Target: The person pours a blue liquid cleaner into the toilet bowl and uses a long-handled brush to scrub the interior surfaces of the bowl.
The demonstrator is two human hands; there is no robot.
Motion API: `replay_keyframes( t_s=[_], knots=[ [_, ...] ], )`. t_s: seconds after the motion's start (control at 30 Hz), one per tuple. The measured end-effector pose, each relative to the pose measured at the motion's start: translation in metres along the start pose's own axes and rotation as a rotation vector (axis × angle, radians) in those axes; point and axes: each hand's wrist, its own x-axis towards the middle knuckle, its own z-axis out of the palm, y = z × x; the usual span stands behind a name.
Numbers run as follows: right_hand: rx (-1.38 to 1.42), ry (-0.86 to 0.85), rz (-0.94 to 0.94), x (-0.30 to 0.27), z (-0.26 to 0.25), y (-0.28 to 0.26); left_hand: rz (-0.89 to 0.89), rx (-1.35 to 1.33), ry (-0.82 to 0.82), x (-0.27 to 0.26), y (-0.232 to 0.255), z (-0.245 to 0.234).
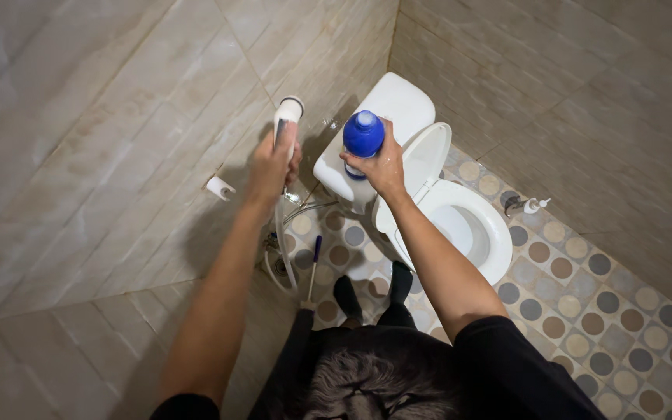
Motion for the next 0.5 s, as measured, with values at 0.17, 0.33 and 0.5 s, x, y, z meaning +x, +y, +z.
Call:
replay_keyframes(
  t_s=[0.17,0.33,0.5],
  knots=[
    [0.027,-0.027,0.005,0.005,0.005,-0.002,0.271,0.096,0.170,0.011,-0.070,0.018],
    [0.084,-0.144,0.055,0.001,0.003,0.016,0.425,-0.067,0.232,0.011,-0.092,0.066],
    [-0.021,-0.314,0.144,0.006,-0.007,0.072,0.446,0.024,0.199,0.008,-0.070,0.081]
  ],
)
